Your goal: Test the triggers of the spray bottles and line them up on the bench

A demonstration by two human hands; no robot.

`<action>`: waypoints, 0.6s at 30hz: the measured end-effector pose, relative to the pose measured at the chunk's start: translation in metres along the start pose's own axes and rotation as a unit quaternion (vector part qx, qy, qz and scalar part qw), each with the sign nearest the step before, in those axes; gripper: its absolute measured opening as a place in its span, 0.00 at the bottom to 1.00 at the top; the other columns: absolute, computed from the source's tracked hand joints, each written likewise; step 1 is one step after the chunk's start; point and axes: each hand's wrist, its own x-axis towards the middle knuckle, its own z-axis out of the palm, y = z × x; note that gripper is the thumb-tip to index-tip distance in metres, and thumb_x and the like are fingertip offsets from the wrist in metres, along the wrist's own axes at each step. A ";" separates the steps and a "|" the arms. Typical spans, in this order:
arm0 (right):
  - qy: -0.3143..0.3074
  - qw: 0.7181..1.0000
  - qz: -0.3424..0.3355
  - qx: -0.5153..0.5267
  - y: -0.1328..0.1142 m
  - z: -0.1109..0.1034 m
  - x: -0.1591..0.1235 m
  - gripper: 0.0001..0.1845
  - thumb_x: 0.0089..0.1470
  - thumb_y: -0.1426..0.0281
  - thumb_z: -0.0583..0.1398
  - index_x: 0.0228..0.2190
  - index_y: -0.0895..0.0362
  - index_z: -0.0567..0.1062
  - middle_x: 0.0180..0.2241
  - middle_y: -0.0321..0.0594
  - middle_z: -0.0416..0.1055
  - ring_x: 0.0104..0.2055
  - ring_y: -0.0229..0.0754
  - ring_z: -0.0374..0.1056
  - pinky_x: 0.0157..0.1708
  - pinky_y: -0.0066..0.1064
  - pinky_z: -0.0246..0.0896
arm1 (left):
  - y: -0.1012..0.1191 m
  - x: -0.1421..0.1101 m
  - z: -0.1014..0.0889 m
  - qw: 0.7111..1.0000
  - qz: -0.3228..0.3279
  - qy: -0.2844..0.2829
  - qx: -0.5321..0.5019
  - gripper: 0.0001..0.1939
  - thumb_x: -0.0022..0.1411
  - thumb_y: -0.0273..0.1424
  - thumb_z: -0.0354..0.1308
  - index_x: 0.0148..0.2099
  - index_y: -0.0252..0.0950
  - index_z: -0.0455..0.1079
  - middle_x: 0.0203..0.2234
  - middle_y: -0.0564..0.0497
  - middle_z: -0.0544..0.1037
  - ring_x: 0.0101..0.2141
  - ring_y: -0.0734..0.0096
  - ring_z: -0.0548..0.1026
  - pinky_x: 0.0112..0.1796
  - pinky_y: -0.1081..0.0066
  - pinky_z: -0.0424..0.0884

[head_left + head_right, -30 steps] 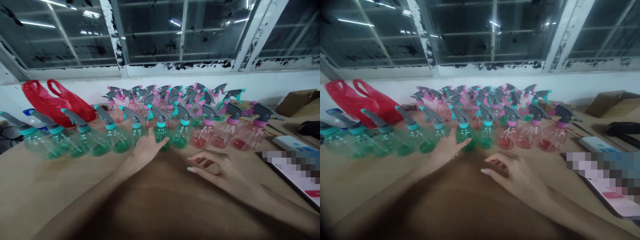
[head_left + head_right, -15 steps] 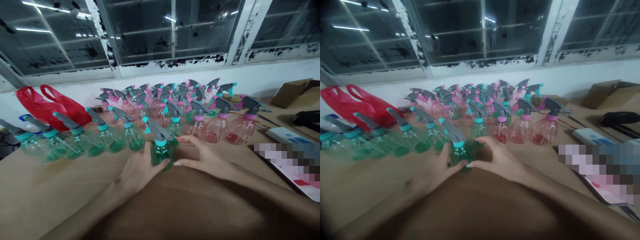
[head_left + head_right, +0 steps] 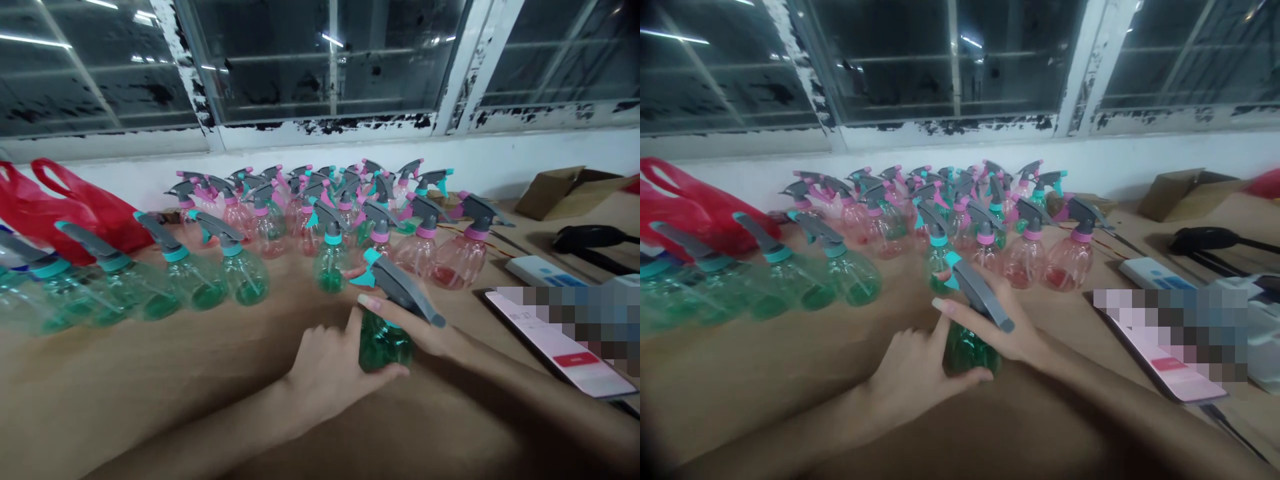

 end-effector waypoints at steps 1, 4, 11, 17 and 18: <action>0.004 1.000 0.001 0.000 0.001 -0.001 0.001 0.13 0.52 0.61 0.61 0.41 0.49 0.72 0.44 0.34 0.74 0.46 0.43 0.71 0.49 0.37 0.63 | -0.001 0.002 0.002 1.000 0.002 0.003 -0.006 0.47 0.52 0.64 0.49 0.59 0.29 0.60 0.21 0.44 0.77 0.22 0.48 0.77 0.25 0.58 0.71; 0.009 1.000 0.001 -0.020 0.005 -0.002 0.005 0.13 0.53 0.60 0.60 0.40 0.49 0.72 0.37 0.34 0.75 0.38 0.43 0.72 0.40 0.37 0.66 | -0.013 0.003 0.007 0.999 0.010 -0.001 -0.042 0.45 0.52 0.64 0.49 0.56 0.31 0.62 0.22 0.45 0.76 0.24 0.50 0.77 0.27 0.59 0.71; 0.003 0.998 -0.006 -0.057 0.014 -0.001 0.020 0.12 0.54 0.58 0.58 0.39 0.49 0.71 0.25 0.33 0.70 0.24 0.40 0.66 0.28 0.35 0.64 | -0.067 -0.014 0.027 0.994 0.070 0.060 -0.054 0.32 0.59 0.51 0.54 0.57 0.35 0.61 0.45 0.41 0.72 0.46 0.50 0.71 0.46 0.52 0.66; -0.012 0.998 0.003 -0.058 0.017 0.000 0.031 0.12 0.55 0.59 0.58 0.40 0.48 0.72 0.27 0.33 0.72 0.24 0.40 0.67 0.27 0.35 0.64 | -0.086 -0.023 0.037 0.994 0.091 -0.005 -0.063 0.32 0.59 0.47 0.57 0.60 0.36 0.60 0.60 0.39 0.59 0.58 0.47 0.58 0.53 0.50 0.59; -0.011 0.998 0.001 -0.056 0.016 0.001 0.033 0.11 0.54 0.60 0.58 0.40 0.48 0.72 0.29 0.34 0.72 0.25 0.40 0.67 0.28 0.35 0.65 | -0.086 -0.023 0.038 0.993 0.097 -0.013 -0.060 0.33 0.59 0.47 0.57 0.61 0.35 0.59 0.62 0.39 0.57 0.59 0.47 0.56 0.54 0.50 0.57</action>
